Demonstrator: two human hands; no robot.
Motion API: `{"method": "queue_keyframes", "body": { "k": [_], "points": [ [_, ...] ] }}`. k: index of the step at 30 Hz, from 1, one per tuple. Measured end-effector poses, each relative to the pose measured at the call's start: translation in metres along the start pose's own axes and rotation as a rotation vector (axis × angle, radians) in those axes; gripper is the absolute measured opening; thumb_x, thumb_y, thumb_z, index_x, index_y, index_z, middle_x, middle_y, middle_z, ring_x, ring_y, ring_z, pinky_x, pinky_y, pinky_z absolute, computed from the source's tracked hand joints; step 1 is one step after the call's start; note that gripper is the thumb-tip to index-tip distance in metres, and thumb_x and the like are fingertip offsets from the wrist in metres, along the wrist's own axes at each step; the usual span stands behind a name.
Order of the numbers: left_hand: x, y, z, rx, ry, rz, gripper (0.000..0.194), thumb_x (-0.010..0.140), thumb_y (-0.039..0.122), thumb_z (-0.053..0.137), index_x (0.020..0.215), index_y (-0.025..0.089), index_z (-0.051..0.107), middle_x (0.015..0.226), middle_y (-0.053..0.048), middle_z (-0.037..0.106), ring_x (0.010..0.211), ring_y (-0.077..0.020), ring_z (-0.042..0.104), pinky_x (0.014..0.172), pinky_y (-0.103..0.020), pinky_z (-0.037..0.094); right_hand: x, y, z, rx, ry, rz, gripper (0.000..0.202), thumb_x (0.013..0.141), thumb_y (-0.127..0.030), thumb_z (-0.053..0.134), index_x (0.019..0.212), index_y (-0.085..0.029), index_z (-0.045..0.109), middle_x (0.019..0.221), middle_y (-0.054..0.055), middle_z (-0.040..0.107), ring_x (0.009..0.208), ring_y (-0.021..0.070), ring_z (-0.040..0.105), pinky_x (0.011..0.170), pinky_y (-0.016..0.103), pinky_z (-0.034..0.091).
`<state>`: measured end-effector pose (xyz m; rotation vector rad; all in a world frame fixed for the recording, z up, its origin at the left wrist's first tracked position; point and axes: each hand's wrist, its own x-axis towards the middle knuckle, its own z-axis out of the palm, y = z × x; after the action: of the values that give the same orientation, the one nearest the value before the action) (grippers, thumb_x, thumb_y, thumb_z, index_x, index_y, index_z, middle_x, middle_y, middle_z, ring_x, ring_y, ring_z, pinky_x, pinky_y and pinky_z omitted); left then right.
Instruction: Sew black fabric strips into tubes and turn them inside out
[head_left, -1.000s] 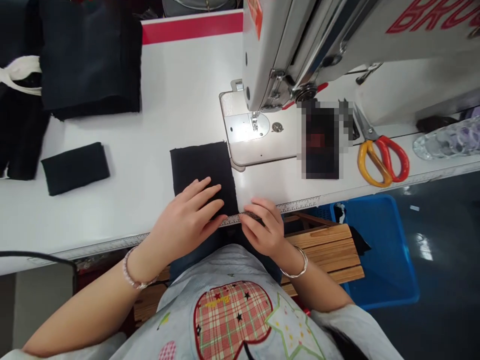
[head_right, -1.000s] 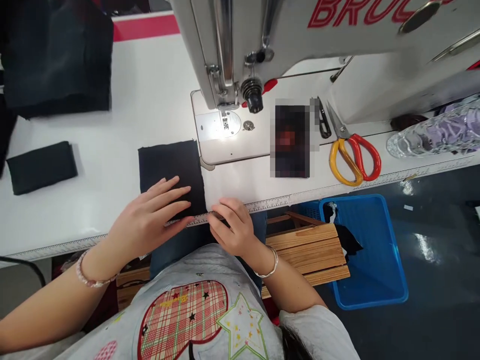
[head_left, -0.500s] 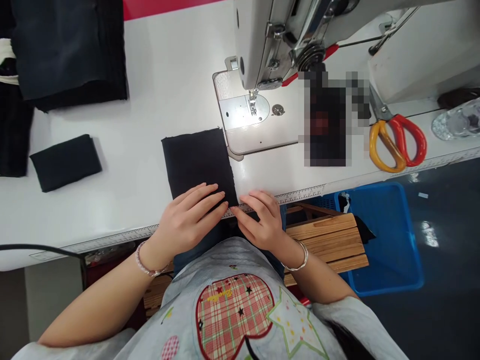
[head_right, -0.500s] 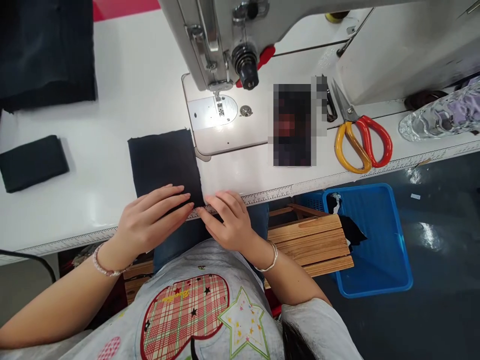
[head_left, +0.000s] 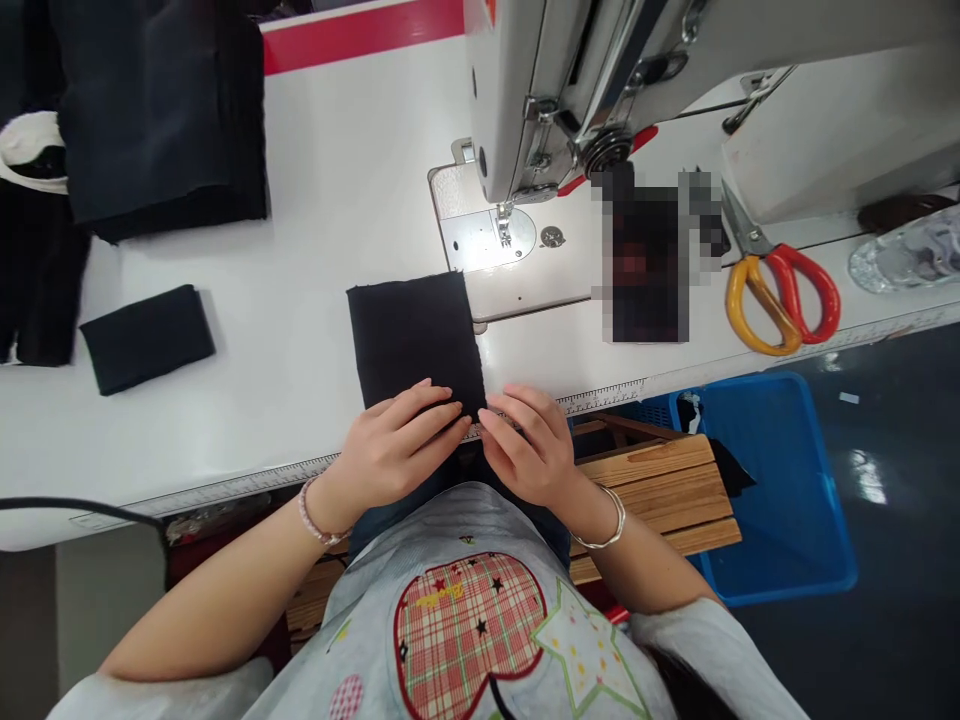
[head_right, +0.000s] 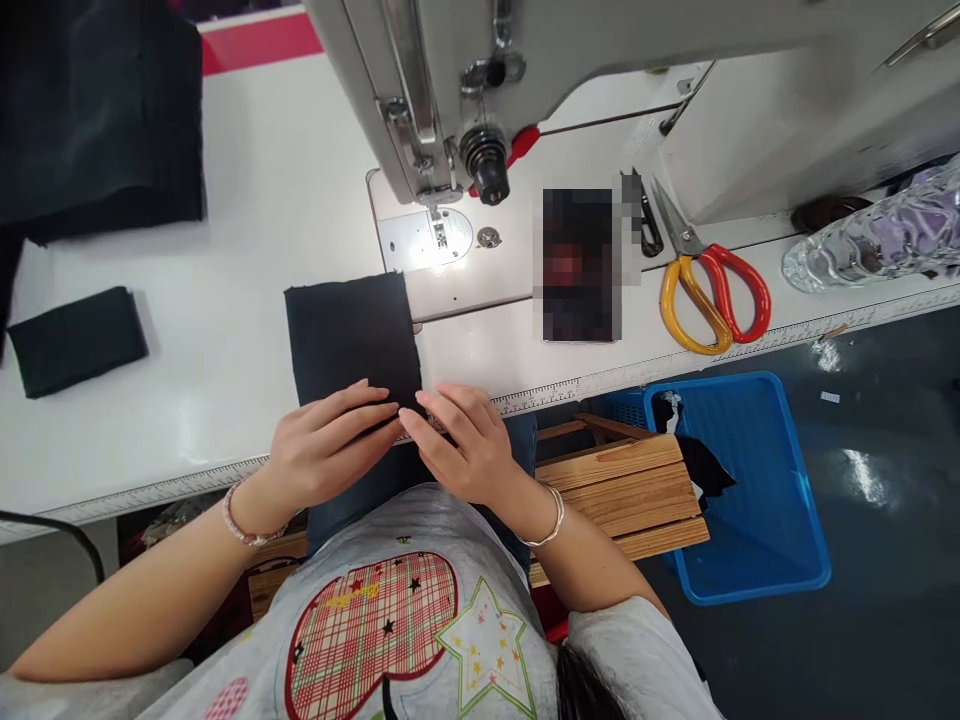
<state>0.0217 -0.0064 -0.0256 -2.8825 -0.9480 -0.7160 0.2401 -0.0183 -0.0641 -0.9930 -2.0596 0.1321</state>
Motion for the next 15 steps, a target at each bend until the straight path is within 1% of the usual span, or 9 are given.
{"method": "queue_keyframes", "body": {
  "k": [5,10,12,15],
  "points": [
    [0.017,0.008,0.003,-0.024,0.041,0.028,0.025,0.078,0.007,0.070,0.102,0.011,0.066,0.098,-0.008,0.073,0.101,-0.0257,0.067,0.096,-0.044,0.059,0.010,0.007,-0.009,-0.073,-0.041,-0.047,0.023,0.086,-0.014,0.061,0.108,-0.016,0.068,0.114,0.010,0.070,0.117,0.0254,0.059,0.095,0.040,0.053],
    [0.016,0.008,0.001,-0.076,0.021,0.009,0.030,0.075,0.005,0.072,0.104,0.009,0.063,0.099,-0.010,0.071,0.102,-0.0265,0.066,0.094,-0.044,0.060,0.013,0.005,-0.010,-0.103,-0.029,-0.059,0.018,0.088,-0.018,0.063,0.103,-0.017,0.070,0.111,0.007,0.073,0.113,0.0242,0.061,0.096,0.039,0.053],
    [0.015,0.007,-0.001,-0.110,0.038,-0.028,0.030,0.075,0.003,0.072,0.103,0.009,0.062,0.097,-0.010,0.070,0.101,-0.0250,0.066,0.092,-0.042,0.061,0.015,0.004,-0.008,-0.106,-0.010,-0.066,0.016,0.088,-0.018,0.062,0.102,-0.017,0.071,0.110,0.006,0.074,0.112,0.0239,0.061,0.095,0.039,0.053],
    [0.020,0.009,-0.006,-0.165,0.077,-0.118,0.023,0.076,0.001,0.069,0.096,0.011,0.060,0.088,-0.008,0.068,0.094,-0.0211,0.067,0.087,-0.037,0.061,0.021,0.002,-0.008,-0.103,0.017,-0.073,0.016,0.089,-0.016,0.060,0.100,-0.016,0.071,0.106,0.006,0.075,0.108,0.0237,0.062,0.091,0.037,0.054]
  ]
}}
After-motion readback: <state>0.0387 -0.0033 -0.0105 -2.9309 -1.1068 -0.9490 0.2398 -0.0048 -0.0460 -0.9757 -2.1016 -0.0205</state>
